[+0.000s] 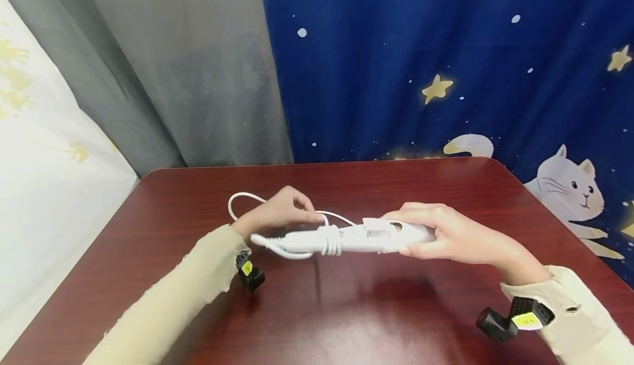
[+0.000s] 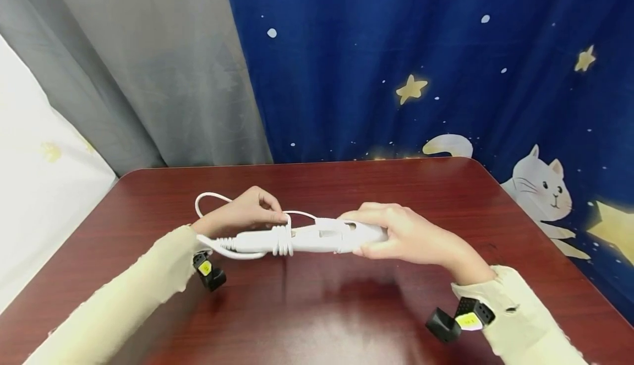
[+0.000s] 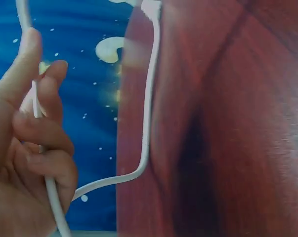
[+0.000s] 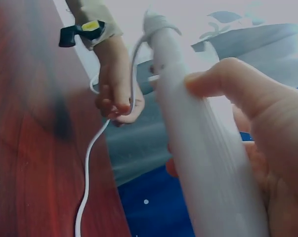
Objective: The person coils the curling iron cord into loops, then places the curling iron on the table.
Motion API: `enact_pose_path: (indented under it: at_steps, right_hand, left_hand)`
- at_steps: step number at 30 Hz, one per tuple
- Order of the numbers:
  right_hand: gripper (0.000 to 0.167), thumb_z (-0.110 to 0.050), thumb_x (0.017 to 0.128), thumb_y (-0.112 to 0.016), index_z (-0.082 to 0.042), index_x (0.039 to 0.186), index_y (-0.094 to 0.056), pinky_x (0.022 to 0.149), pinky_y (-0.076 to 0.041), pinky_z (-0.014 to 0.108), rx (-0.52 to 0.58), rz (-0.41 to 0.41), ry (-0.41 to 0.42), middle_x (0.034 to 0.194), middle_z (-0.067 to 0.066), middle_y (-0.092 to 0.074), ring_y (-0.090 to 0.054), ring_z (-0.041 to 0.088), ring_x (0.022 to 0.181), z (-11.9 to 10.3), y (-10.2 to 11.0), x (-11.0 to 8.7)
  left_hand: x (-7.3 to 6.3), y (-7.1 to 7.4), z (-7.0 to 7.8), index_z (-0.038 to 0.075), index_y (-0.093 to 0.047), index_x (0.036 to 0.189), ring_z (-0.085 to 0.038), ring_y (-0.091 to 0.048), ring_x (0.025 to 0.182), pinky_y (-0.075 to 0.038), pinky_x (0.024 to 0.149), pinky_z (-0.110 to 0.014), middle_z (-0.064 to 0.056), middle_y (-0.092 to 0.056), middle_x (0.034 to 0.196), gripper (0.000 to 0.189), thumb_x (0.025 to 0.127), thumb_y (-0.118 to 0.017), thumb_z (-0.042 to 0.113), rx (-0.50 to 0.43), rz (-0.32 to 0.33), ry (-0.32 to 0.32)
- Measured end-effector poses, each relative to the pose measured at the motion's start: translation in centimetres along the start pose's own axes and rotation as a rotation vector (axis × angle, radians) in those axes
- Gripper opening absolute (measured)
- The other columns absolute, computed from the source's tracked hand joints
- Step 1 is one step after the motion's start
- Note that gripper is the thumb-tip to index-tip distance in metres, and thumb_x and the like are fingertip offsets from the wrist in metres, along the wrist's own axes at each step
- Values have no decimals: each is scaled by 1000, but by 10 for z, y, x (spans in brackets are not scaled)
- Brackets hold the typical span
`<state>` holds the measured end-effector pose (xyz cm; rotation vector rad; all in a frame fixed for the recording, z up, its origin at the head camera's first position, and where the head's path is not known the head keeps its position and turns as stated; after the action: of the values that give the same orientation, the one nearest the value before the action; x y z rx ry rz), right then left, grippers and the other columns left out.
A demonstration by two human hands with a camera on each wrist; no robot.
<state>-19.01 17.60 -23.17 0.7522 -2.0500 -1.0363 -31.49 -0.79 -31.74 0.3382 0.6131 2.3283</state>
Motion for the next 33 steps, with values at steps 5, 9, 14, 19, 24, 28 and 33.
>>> enact_pose_path:
  at_steps: [5, 9, 14, 19, 24, 28, 33]
  right_hand:
    - [43, -20, 80, -70, -23, 121, -58, 63, -43, 19, 3, -81, 15, 93, -14, -55, -50, 2, 76, 1, -11, -3]
    - [42, -22, 80, -69, -23, 121, -57, 65, -43, 19, -10, -138, 14, 97, -14, -56, -51, 3, 79, 2, -19, -5]
    - [42, -24, 80, -68, -28, 120, -58, 70, -44, 21, -57, -209, -37, 98, -18, -57, -51, 4, 87, 4, -31, -1]
    - [41, -23, 77, -68, -31, 117, -59, 63, -43, 18, -70, -292, -108, 92, -20, -56, -50, 1, 75, 7, -43, 2]
    - [42, -24, 75, -67, -32, 116, -59, 60, -41, 18, -112, -339, -154, 90, -20, -54, -48, 2, 73, 11, -51, 5]
    - [38, -26, 75, -67, -30, 112, -61, 57, -39, 20, -179, -335, -191, 85, -18, -52, -47, 4, 71, 17, -54, 7]
    - [34, -27, 73, -67, -27, 108, -64, 52, -37, 22, -274, -266, -256, 80, -15, -49, -45, 4, 66, 34, -49, 9]
  left_hand:
    - [-2, 7, 9, 10, -73, 89, -12, -54, 69, -46, 60, -26, -1, -68, 76, 12, 85, -67, 19, 67, -60, -13]
    - [-4, 26, 18, 11, -72, 71, -7, -46, 53, -39, 48, -23, 4, -60, 59, 23, 76, -74, 34, 275, 46, 6]
    - [-6, 35, 37, 11, -70, 69, -8, -44, 56, -37, 51, -24, 7, -59, 59, 22, 75, -75, 31, 360, 94, -52]
    - [-10, 31, 57, 11, -72, 83, -9, -50, 62, -44, 58, -25, 4, -65, 70, 10, 83, -68, 20, 377, 51, -176]
    - [-18, 45, 63, 26, -65, 60, -9, -46, 50, -38, 46, -29, 12, -53, 51, 29, 69, -73, 53, 585, 265, -49]
    - [-27, 44, 76, 31, -65, 59, -10, -44, 50, -35, 45, -30, 15, -52, 49, 27, 66, -73, 56, 598, 340, -22]
    - [-34, 29, 96, 25, -72, 69, -7, -37, 47, -32, 45, -26, 10, -56, 51, 11, 73, -76, 34, 395, 233, -107]
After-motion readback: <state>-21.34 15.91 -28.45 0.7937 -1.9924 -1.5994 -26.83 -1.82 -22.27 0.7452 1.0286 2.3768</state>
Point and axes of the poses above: each hand's wrist, its own x-axis towards the middle knuckle, its own y-axis out of the back of the hand, z = x × y, the point moved 9 cm from there along x, towards the middle knuckle
